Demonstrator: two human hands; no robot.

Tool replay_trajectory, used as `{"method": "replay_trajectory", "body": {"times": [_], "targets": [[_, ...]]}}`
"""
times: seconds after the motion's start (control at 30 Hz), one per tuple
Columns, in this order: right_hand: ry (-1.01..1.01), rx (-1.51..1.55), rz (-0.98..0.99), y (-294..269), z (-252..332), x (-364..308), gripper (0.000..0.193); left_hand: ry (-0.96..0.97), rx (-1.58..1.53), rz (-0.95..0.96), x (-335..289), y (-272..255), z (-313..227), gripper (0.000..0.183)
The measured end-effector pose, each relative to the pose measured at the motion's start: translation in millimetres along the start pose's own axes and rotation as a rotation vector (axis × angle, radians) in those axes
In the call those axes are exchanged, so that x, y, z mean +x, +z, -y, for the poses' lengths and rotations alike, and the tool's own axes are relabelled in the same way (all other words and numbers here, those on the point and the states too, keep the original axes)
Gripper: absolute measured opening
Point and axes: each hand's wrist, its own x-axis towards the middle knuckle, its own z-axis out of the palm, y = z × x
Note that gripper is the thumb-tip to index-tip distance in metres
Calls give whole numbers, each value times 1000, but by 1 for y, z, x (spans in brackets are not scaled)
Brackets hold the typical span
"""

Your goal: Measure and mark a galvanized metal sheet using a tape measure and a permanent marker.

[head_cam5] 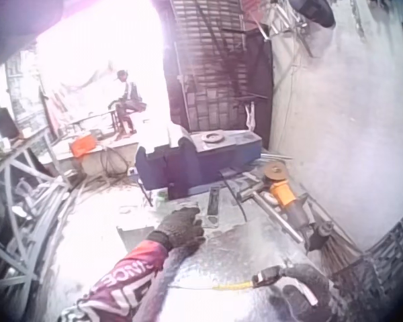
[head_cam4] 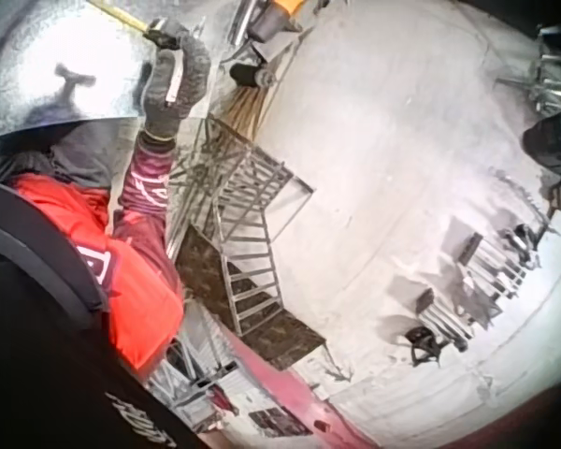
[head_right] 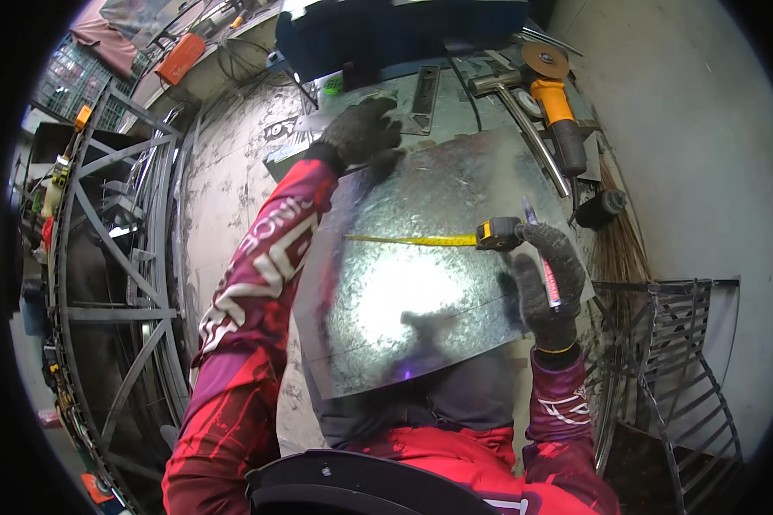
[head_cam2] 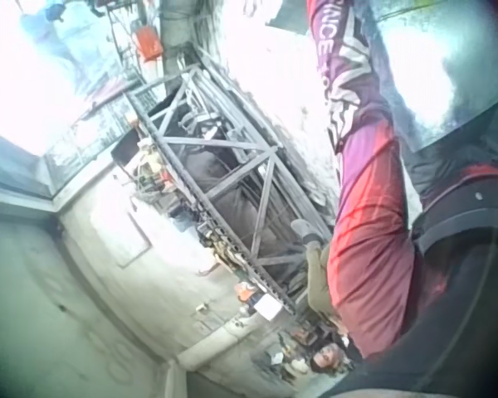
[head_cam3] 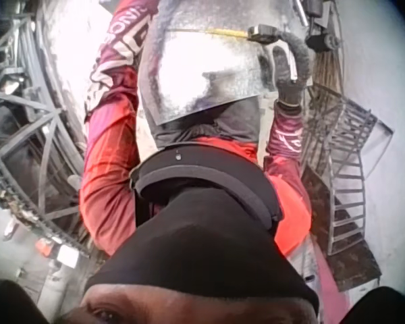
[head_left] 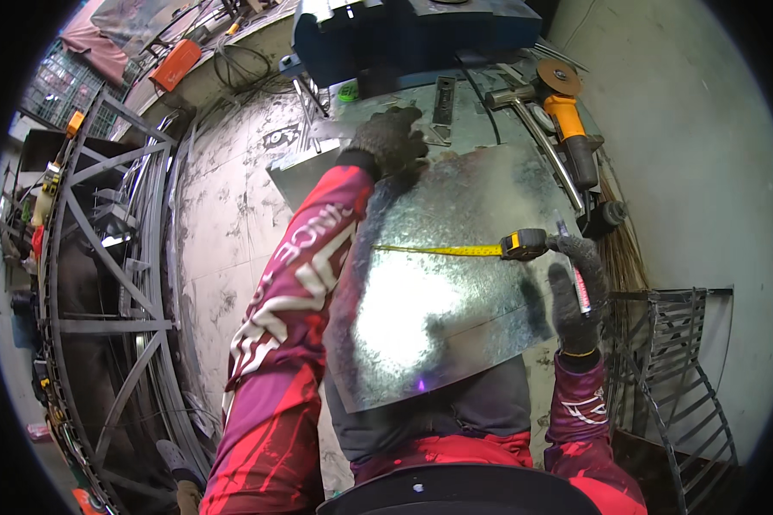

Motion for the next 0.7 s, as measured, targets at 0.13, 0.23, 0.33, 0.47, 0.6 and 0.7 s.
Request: {"method": "replay_trajectory", "body": {"times": [0.13,0.23,0.33,0.47,0.6,0.7], "targets": [[-103,-134,20,5,-11,4,45,-188,78,149,39,28,-49,68],[-154,-248,201,12,-12,13,53,-316,250,-37,41,55,-67,75],[-225,-290,264,21,-28,19,49,-355,261,-91,47,51,-63,77],[-113,-213,233,25,-62,34,45,-275,99,-50,24,17,-51,81],[235,120,296,27,-102,89,48,9,45,-281,-52,-58,-36,72],[-85,-138,292,45,-146,146,46,-63,-53,-289,-134,-88,-32,70]]}}
